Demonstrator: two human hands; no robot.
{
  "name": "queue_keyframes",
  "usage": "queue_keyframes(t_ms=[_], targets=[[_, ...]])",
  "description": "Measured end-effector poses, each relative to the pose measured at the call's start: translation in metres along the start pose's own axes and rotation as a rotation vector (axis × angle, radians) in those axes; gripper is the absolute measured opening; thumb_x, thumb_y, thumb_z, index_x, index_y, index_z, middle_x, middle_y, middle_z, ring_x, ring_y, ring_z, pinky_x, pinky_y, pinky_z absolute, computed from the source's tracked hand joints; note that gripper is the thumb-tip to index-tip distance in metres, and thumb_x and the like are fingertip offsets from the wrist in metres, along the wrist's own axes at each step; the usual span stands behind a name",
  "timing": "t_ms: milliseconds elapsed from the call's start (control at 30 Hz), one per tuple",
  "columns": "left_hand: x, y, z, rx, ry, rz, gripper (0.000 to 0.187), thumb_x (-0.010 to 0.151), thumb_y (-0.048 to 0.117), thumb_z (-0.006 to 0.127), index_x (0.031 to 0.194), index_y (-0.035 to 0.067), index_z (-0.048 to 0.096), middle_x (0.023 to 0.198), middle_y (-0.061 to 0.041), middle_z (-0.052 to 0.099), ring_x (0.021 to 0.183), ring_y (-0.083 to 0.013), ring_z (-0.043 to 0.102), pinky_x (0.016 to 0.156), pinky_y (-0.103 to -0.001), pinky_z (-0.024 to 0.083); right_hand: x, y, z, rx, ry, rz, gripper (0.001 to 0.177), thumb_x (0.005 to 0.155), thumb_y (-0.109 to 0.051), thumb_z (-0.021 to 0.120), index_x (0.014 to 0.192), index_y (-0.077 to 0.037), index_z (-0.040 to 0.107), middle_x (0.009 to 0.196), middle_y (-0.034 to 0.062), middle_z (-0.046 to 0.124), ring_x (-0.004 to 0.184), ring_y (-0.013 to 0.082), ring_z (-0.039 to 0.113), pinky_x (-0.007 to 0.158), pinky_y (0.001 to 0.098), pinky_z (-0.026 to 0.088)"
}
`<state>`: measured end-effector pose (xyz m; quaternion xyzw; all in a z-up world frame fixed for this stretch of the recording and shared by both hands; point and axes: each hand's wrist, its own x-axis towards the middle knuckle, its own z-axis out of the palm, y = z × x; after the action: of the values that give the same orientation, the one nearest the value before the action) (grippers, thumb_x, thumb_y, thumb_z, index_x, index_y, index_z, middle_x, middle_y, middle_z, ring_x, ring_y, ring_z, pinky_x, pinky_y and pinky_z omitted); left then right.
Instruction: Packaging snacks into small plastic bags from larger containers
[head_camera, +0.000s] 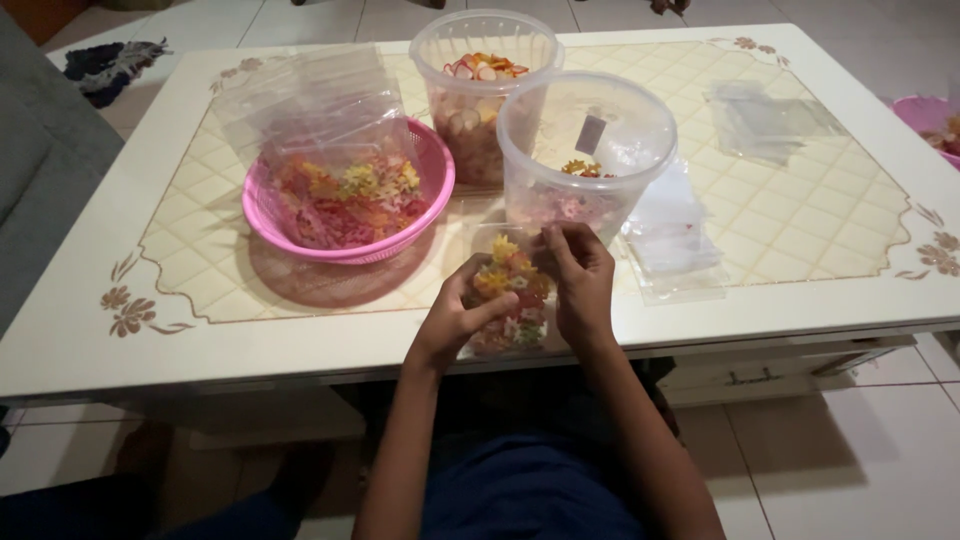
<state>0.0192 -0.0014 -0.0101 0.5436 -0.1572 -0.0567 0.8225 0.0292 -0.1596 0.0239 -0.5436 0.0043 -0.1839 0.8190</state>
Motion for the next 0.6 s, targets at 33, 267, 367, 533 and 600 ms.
queue_keyframes(t_ms=[33, 267, 367, 533, 600], targets=[[-0.001, 0.01, 0.009, 0.002, -0.003, 0.002, 0.053, 0.079, 0.003, 0.086, 0.125, 0.006, 0.061, 0.1, -0.016, 0.075, 0.085, -0.021, 0.074, 0.072, -0.035, 0.064, 0.0, 0.001, -0.001, 0.003, 0.001, -0.004, 0.01, 0.098, -0.017, 0.072, 0.097, -0.007, 0.071, 0.08, 0.0095, 0.07, 0.07, 0.0145, 0.067, 0.064, 0.0253, 0.058], [0.027, 0.027, 0.021, 0.109, 0.252, 0.191, 0.019, 0.09, 0.019, 0.079, 0.101, 0.004, 0.075, 0.082, -0.004, 0.072, 0.079, -0.0085, 0.063, 0.074, -0.025, 0.054, -0.002, 0.004, -0.007, -0.059, -0.034, -0.157, 0.007, 0.097, -0.011, 0.072, 0.097, -0.004, 0.071, 0.078, 0.0076, 0.065, 0.073, 0.0146, 0.061, 0.069, 0.0298, 0.054], [0.033, 0.031, 0.021, 0.17, 0.289, 0.25, 0.009, 0.087, 0.012, 0.082, 0.091, 0.005, 0.078, 0.071, -0.002, 0.07, 0.068, -0.0053, 0.061, 0.063, -0.021, 0.054, -0.005, 0.0, -0.001, -0.016, -0.048, -0.139, 0.007, 0.098, -0.011, 0.069, 0.098, -0.004, 0.07, 0.078, 0.0073, 0.065, 0.074, 0.0147, 0.061, 0.07, 0.0295, 0.053], [0.031, 0.025, 0.019, 0.19, 0.323, 0.278, 0.005, 0.087, 0.005, 0.078, 0.087, 0.001, 0.076, 0.066, -0.005, 0.069, 0.064, -0.0052, 0.061, 0.061, -0.021, 0.053, -0.007, 0.0, -0.001, 0.038, -0.106, -0.117, 0.009, 0.099, -0.009, 0.066, 0.096, -0.001, 0.07, 0.071, 0.0075, 0.062, 0.068, 0.0137, 0.06, 0.066, 0.0266, 0.051], [0.031, 0.025, 0.02, 0.195, 0.318, 0.293, 0.007, 0.085, 0.003, 0.081, 0.083, 0.0, 0.074, 0.064, -0.005, 0.068, 0.062, -0.0053, 0.061, 0.06, -0.02, 0.052, -0.008, -0.004, -0.002, -0.01, -0.154, -0.142, 0.008, 0.096, -0.007, 0.07, 0.097, 0.001, 0.07, 0.068, 0.0096, 0.064, 0.064, 0.0155, 0.062, 0.062, 0.0268, 0.052]])
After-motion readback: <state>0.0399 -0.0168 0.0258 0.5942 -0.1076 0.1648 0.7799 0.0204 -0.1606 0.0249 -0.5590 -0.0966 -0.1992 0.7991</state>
